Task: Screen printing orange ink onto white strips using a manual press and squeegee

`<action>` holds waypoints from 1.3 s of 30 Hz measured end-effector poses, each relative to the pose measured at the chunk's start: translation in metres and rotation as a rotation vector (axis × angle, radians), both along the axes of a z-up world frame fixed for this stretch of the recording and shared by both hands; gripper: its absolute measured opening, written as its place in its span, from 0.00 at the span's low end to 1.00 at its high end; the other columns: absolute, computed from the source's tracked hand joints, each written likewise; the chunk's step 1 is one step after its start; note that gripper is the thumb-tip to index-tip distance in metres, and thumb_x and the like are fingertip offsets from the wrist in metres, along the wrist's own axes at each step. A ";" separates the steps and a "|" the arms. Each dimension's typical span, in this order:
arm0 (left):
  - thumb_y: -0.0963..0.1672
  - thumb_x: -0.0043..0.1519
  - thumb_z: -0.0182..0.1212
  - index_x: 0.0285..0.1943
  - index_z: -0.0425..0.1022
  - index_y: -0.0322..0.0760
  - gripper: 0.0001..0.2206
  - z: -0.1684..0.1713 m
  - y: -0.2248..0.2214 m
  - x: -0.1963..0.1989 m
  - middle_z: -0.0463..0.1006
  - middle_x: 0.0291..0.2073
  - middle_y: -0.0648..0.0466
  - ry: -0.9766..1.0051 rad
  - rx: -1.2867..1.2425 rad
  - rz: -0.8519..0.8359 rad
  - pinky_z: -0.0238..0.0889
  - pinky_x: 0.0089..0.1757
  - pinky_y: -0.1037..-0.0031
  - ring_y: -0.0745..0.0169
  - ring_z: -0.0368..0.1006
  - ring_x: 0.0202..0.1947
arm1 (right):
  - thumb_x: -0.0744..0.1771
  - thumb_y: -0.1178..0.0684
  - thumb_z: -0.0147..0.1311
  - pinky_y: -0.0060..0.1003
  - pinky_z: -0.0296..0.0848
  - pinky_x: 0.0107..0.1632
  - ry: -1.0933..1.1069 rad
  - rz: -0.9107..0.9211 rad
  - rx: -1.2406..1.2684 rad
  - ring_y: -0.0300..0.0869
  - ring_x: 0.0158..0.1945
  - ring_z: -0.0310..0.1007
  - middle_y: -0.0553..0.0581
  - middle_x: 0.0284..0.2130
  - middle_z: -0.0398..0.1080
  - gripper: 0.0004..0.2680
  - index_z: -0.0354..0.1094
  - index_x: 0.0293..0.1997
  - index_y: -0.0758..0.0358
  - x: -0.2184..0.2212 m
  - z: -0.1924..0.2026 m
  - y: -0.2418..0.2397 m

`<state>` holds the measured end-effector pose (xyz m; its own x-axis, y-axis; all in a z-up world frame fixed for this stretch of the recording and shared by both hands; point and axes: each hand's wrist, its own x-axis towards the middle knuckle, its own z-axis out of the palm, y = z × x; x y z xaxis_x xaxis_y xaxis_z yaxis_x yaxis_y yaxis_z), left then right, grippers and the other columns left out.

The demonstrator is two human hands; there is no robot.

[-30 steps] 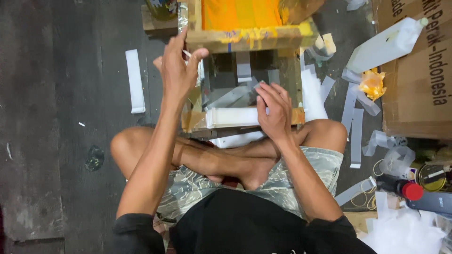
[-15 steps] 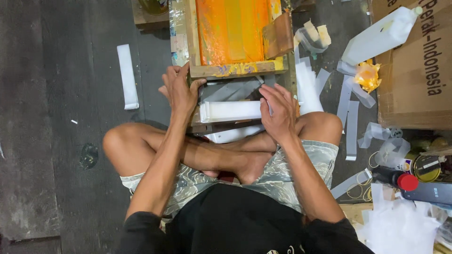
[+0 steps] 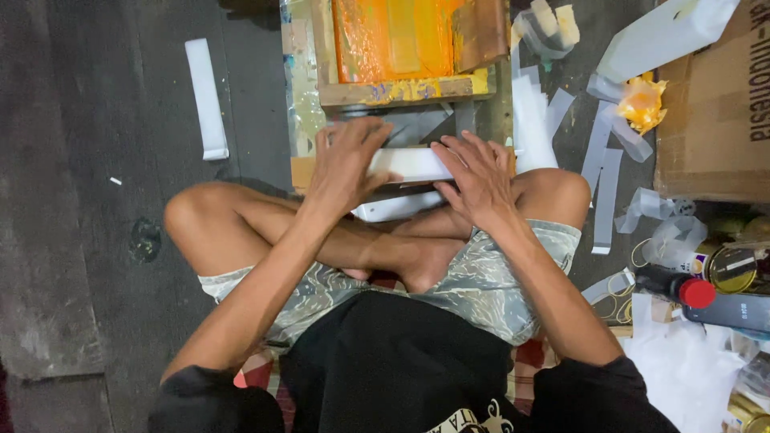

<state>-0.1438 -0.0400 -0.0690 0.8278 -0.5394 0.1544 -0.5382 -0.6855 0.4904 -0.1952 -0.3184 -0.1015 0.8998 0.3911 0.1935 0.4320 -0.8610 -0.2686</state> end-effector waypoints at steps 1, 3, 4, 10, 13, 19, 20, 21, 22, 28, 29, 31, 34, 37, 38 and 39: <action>0.52 0.51 0.77 0.69 0.69 0.42 0.36 -0.004 0.000 -0.006 0.70 0.61 0.51 -0.001 0.005 0.004 0.50 0.58 0.49 0.51 0.65 0.63 | 0.65 0.44 0.61 0.58 0.52 0.64 -0.001 0.004 0.005 0.56 0.69 0.60 0.54 0.62 0.68 0.22 0.65 0.68 0.48 -0.002 0.001 -0.002; 0.51 0.48 0.79 0.69 0.69 0.43 0.38 -0.011 0.000 -0.018 0.69 0.60 0.53 0.013 0.148 0.007 0.51 0.58 0.51 0.53 0.62 0.63 | 0.65 0.47 0.59 0.55 0.53 0.63 -0.059 0.049 -0.048 0.50 0.66 0.64 0.48 0.58 0.69 0.21 0.65 0.67 0.46 -0.006 0.003 -0.008; 0.51 0.48 0.79 0.69 0.69 0.43 0.38 -0.022 0.003 -0.021 0.69 0.60 0.53 0.014 0.154 0.012 0.51 0.58 0.51 0.53 0.62 0.63 | 0.65 0.47 0.59 0.55 0.53 0.63 -0.058 0.054 -0.041 0.50 0.66 0.64 0.48 0.58 0.69 0.21 0.65 0.67 0.46 -0.007 0.004 -0.011; 0.45 0.53 0.74 0.70 0.67 0.50 0.33 -0.038 0.011 -0.031 0.71 0.51 0.59 -0.058 0.268 0.030 0.61 0.51 0.56 0.53 0.67 0.56 | 0.65 0.52 0.55 0.47 0.66 0.54 -0.127 0.251 0.034 0.47 0.56 0.73 0.51 0.48 0.73 0.17 0.69 0.62 0.52 0.005 0.020 -0.027; 0.41 0.55 0.72 0.63 0.70 0.44 0.26 -0.024 0.016 -0.019 0.77 0.44 0.48 0.197 0.019 0.085 0.63 0.48 0.51 0.39 0.74 0.50 | 0.67 0.51 0.54 0.49 0.74 0.44 -0.022 0.279 0.209 0.52 0.43 0.78 0.53 0.37 0.76 0.13 0.72 0.58 0.52 0.019 0.016 -0.037; 0.44 0.62 0.72 0.45 0.77 0.41 0.08 -0.010 0.024 -0.007 0.77 0.40 0.49 0.061 -0.275 0.131 0.63 0.46 0.57 0.41 0.71 0.44 | 0.68 0.53 0.60 0.48 0.74 0.46 0.053 0.200 0.328 0.57 0.46 0.76 0.58 0.41 0.75 0.07 0.74 0.49 0.57 0.041 0.032 -0.034; 0.46 0.61 0.72 0.48 0.77 0.43 0.10 -0.025 0.026 -0.007 0.75 0.41 0.51 0.060 -0.226 0.159 0.60 0.47 0.57 0.43 0.69 0.46 | 0.67 0.53 0.61 0.47 0.74 0.46 0.054 0.196 0.326 0.55 0.44 0.76 0.57 0.39 0.75 0.07 0.74 0.48 0.56 0.045 0.022 -0.034; 0.47 0.61 0.72 0.50 0.76 0.45 0.13 -0.042 0.026 -0.012 0.73 0.41 0.53 0.068 -0.182 0.185 0.57 0.48 0.56 0.45 0.67 0.47 | 0.66 0.53 0.62 0.46 0.74 0.45 0.064 0.189 0.319 0.54 0.43 0.76 0.55 0.37 0.74 0.07 0.75 0.47 0.55 0.044 0.011 -0.035; 0.47 0.61 0.72 0.50 0.76 0.45 0.13 -0.048 0.024 -0.017 0.73 0.41 0.53 0.075 -0.185 0.183 0.57 0.48 0.56 0.45 0.67 0.47 | 0.66 0.53 0.62 0.46 0.74 0.45 0.070 0.184 0.316 0.54 0.43 0.76 0.55 0.37 0.74 0.07 0.75 0.47 0.55 0.040 0.007 -0.037; 0.46 0.61 0.73 0.57 0.70 0.42 0.19 -0.066 0.025 -0.014 0.71 0.42 0.52 0.202 -0.362 0.374 0.52 0.52 0.63 0.47 0.65 0.50 | 0.64 0.54 0.65 0.49 0.73 0.49 0.173 0.041 0.519 0.55 0.46 0.76 0.57 0.40 0.75 0.13 0.75 0.53 0.55 0.047 -0.006 -0.050; 0.45 0.61 0.72 0.57 0.69 0.43 0.19 -0.064 0.023 -0.016 0.71 0.43 0.51 0.218 -0.349 0.373 0.51 0.53 0.64 0.47 0.65 0.51 | 0.63 0.56 0.64 0.49 0.72 0.50 0.163 0.044 0.521 0.55 0.46 0.75 0.56 0.40 0.74 0.12 0.74 0.51 0.55 0.045 -0.011 -0.049; 0.44 0.61 0.71 0.57 0.69 0.43 0.18 -0.059 0.019 -0.020 0.71 0.43 0.51 0.235 -0.338 0.380 0.51 0.53 0.65 0.47 0.64 0.51 | 0.63 0.57 0.63 0.48 0.72 0.51 0.157 0.055 0.520 0.55 0.46 0.73 0.55 0.39 0.73 0.12 0.74 0.49 0.54 0.041 -0.016 -0.044; 0.44 0.58 0.74 0.57 0.65 0.42 0.23 -0.052 0.018 -0.023 0.69 0.44 0.50 0.220 -0.326 0.396 0.52 0.52 0.64 0.46 0.65 0.51 | 0.62 0.60 0.60 0.46 0.70 0.53 0.137 0.057 0.550 0.51 0.46 0.73 0.51 0.40 0.73 0.12 0.73 0.48 0.53 0.037 -0.018 -0.036; 0.42 0.59 0.66 0.53 0.67 0.41 0.16 -0.053 0.020 -0.019 0.70 0.42 0.47 0.200 -0.373 0.376 0.52 0.50 0.61 0.44 0.65 0.49 | 0.62 0.64 0.56 0.44 0.72 0.51 0.120 0.032 0.613 0.52 0.45 0.75 0.52 0.39 0.73 0.12 0.74 0.47 0.54 0.040 -0.022 -0.040; 0.42 0.60 0.65 0.51 0.69 0.41 0.13 -0.053 0.021 -0.017 0.72 0.43 0.48 0.178 -0.438 0.363 0.53 0.50 0.61 0.45 0.66 0.49 | 0.62 0.63 0.56 0.42 0.72 0.51 0.096 0.011 0.640 0.50 0.45 0.76 0.52 0.40 0.73 0.12 0.74 0.47 0.54 0.039 -0.020 -0.040; 0.42 0.60 0.65 0.48 0.71 0.42 0.10 -0.053 0.021 -0.015 0.75 0.44 0.48 0.159 -0.502 0.347 0.54 0.51 0.60 0.46 0.67 0.49 | 0.62 0.63 0.56 0.40 0.73 0.51 0.074 -0.013 0.668 0.48 0.44 0.76 0.51 0.40 0.73 0.11 0.74 0.46 0.54 0.037 -0.019 -0.040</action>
<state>-0.1590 -0.0187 -0.1223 0.9751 -0.1290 0.1803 -0.2203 -0.4724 0.8534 -0.1578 -0.3584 -0.1205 0.9237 0.1983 0.3279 0.3830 -0.5045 -0.7738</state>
